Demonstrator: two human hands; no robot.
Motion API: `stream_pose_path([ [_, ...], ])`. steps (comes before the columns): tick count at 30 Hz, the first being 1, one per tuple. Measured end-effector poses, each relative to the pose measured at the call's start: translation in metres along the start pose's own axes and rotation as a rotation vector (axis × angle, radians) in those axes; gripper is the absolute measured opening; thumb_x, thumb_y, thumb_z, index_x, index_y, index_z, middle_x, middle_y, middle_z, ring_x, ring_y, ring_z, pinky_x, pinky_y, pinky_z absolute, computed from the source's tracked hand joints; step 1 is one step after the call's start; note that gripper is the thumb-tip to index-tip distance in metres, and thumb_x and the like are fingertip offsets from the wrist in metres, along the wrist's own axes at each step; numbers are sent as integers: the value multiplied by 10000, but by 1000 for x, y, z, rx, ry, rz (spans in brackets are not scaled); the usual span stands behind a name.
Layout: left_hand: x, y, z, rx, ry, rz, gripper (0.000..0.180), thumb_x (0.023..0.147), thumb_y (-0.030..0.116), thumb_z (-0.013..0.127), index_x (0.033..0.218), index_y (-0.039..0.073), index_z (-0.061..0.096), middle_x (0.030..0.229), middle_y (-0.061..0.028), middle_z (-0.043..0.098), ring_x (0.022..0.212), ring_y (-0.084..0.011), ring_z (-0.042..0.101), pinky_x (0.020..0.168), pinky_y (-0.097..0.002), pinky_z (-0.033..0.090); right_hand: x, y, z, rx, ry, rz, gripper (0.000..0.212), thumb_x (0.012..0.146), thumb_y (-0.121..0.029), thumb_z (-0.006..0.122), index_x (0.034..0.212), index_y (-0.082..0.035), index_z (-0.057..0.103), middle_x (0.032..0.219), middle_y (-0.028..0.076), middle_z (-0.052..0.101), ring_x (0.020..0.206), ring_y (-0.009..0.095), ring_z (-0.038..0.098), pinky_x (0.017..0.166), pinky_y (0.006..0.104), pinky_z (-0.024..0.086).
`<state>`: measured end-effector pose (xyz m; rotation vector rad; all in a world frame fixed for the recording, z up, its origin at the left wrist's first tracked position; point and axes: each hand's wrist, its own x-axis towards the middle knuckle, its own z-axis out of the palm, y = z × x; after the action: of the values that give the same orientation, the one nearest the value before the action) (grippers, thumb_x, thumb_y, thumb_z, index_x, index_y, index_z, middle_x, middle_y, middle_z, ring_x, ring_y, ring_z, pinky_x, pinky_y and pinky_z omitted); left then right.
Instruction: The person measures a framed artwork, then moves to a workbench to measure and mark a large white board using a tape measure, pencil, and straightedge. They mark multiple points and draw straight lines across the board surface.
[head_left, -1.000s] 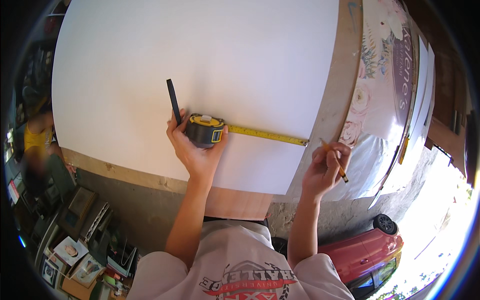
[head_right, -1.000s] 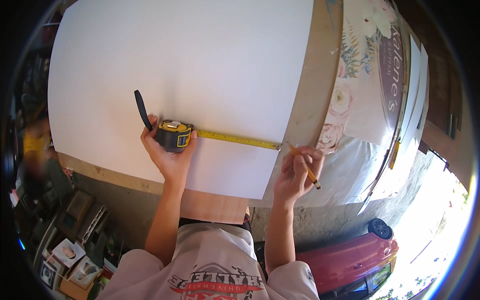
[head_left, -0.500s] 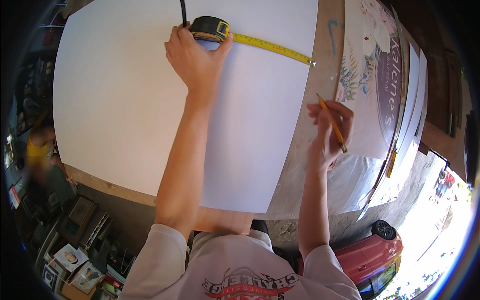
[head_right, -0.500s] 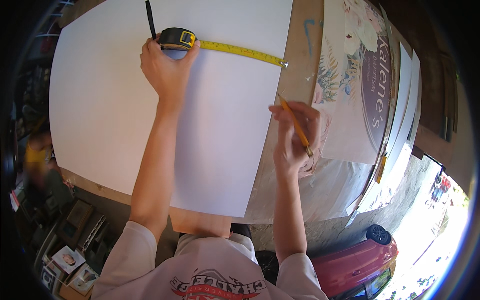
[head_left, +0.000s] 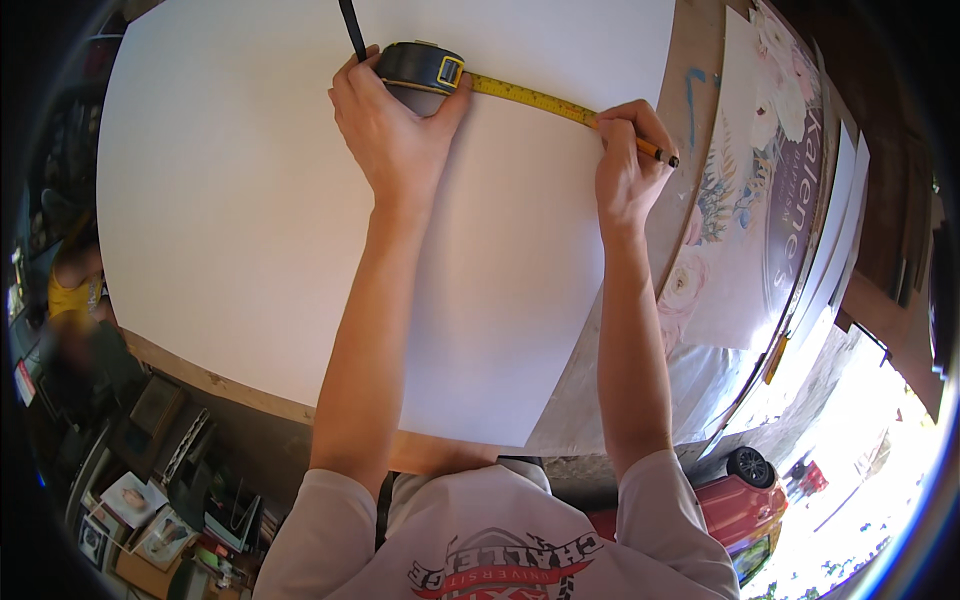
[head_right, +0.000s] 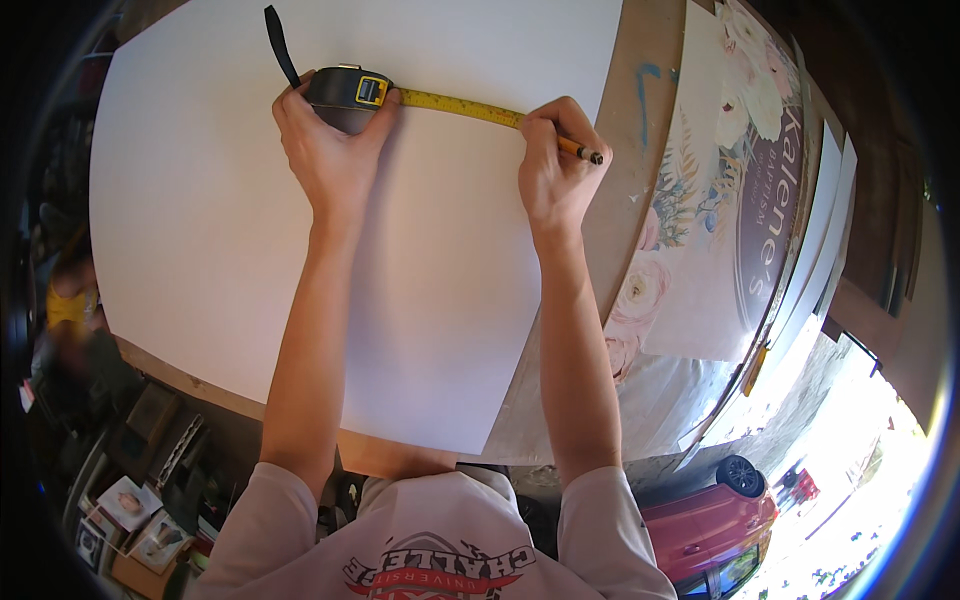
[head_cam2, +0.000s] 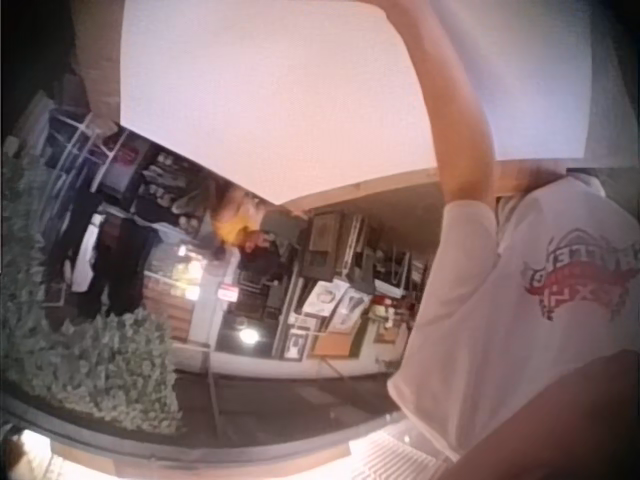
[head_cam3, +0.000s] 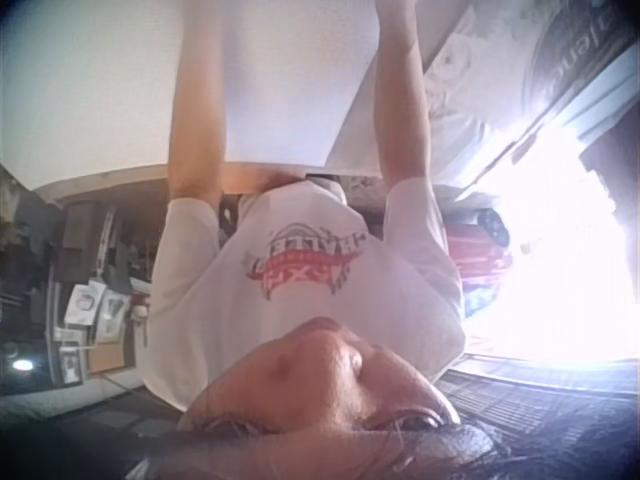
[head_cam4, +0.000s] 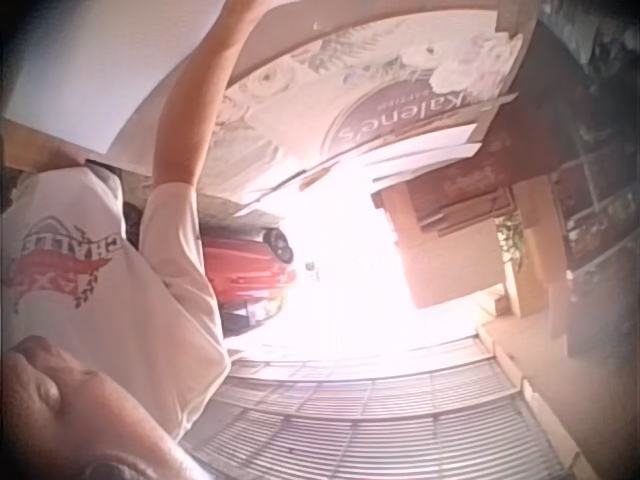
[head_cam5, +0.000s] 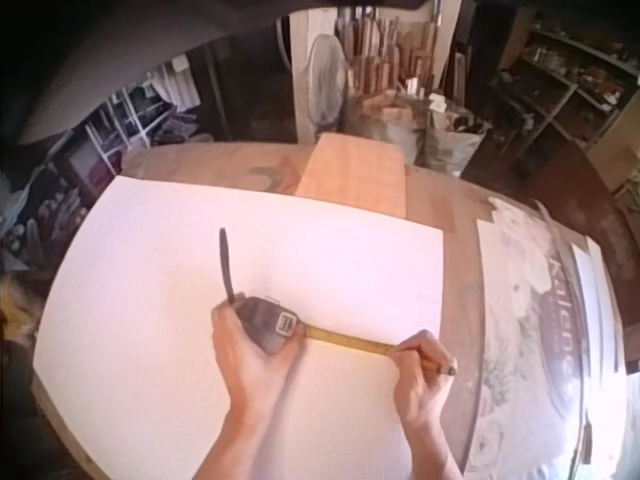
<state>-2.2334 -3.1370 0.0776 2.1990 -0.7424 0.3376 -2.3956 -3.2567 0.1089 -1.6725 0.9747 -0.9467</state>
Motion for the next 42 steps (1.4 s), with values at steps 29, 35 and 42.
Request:
stream_pose_path([
  [29,1,-2,2,-26,89,68,729,611,290,957,1120,-36,550,1138,-196,595,1017,-356,561,902,-469,459,-6,5,6,-87,-27,-5,136,821,55,517,719,28,602,626,15,565,596,54,436,553,239,353],
  [35,1,-2,2,-21,81,55,729,621,313,951,1119,-38,550,1148,-201,603,1034,-358,569,922,-489,449,-6,5,7,-109,-29,-33,137,828,49,514,721,24,596,618,14,550,595,54,432,549,242,350],
  [42,0,-1,-1,9,44,54,755,679,356,934,1181,-46,538,1198,-204,567,1105,-375,572,973,-513,448,-12,6,1,184,27,93,129,815,37,506,727,14,598,643,37,526,587,61,384,544,237,311],
])
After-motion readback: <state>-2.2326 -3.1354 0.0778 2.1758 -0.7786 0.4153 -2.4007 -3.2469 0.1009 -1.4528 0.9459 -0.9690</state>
